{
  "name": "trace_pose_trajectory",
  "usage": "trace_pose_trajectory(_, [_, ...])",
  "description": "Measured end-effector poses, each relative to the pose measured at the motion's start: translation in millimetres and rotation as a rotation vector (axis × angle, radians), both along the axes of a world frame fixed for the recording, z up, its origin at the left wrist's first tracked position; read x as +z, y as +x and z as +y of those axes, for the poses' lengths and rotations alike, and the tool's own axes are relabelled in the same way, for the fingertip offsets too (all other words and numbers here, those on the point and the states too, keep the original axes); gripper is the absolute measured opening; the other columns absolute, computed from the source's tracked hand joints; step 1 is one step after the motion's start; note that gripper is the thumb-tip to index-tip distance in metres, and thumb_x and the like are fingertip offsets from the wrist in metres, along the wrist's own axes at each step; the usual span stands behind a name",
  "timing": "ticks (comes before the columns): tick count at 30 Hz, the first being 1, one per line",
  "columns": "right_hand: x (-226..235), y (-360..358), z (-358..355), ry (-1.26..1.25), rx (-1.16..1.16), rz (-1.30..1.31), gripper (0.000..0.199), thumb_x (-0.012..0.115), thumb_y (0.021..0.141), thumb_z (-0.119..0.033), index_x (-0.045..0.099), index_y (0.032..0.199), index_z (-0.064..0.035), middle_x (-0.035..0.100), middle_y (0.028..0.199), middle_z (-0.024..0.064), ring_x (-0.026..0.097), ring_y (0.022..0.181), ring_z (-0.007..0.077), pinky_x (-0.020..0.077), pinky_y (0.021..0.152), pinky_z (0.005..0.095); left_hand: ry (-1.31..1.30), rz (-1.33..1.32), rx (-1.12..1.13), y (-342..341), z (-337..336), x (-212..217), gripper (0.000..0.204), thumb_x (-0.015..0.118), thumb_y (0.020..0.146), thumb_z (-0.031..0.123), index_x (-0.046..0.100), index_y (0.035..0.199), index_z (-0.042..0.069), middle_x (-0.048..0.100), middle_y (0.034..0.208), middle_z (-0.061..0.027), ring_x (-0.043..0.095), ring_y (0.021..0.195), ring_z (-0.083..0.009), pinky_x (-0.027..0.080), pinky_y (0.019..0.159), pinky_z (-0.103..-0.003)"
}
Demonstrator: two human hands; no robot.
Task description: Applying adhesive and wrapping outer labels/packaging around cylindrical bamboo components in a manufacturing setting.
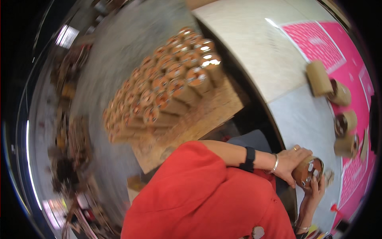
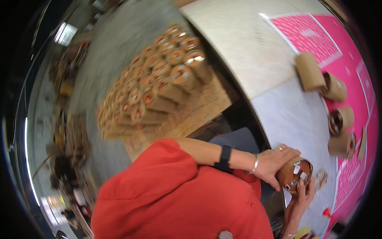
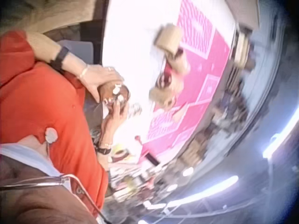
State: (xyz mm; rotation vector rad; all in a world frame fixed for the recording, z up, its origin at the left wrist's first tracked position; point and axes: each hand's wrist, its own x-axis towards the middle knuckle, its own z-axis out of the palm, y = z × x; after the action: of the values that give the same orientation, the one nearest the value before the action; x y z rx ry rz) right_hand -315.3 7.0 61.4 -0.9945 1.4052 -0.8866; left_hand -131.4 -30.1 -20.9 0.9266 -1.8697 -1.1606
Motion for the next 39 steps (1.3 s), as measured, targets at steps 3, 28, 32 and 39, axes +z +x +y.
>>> trace_pose_trajectory(3, [11,23,-7,0.002,0.085,-0.023,0.042,0.057,0.091,-0.018,0.047,0.128,0.0002,0.055,0.119,0.0089,0.058,0.103,0.0159,0.0518,0.080,0.0289,0.087,-0.012,0.137,31,16,21,0.099,0.088,0.048,0.036,0.040,0.127,0.002,0.050,0.118,-0.0157,0.047,0.110,-0.0346,0.044,0.093,-0.040])
trace_pose_trajectory(28, [17,67,6,0.143,0.436,0.090,0.027,0.058,0.091,-0.015,0.059,0.110,0.0045,0.063,0.093,0.0097,0.062,0.082,0.0145,0.0553,0.068,0.0296,0.260,-0.161,1.876,384,321,-97,0.049,0.078,0.075,0.029,0.060,0.108,-0.003,0.067,0.101,-0.0102,0.063,0.090,-0.0212,0.048,0.081,-0.035])
trace_pose_trajectory(32, [18,66,9,0.166,0.362,0.095,0.025,0.060,0.091,-0.013,0.063,0.108,0.0042,0.066,0.096,0.0112,0.063,0.085,0.0156,0.0549,0.074,0.0315,0.774,-0.660,1.637,404,326,-112,0.061,0.058,0.083,0.056,0.068,0.084,-0.004,0.068,0.076,-0.0164,0.061,0.071,-0.0262,0.045,0.067,-0.043])
trace_pose_trajectory(39, [0,20,-14,0.007,0.209,0.239,0.025,0.063,0.089,-0.018,0.065,0.105,0.0018,0.065,0.092,0.0085,0.061,0.084,0.0133,0.0527,0.068,0.0278,0.649,-0.781,1.576,374,356,-144,0.045,0.072,0.076,0.024,0.059,0.109,-0.004,0.063,0.102,-0.0185,0.062,0.087,-0.0319,0.049,0.078,-0.039])
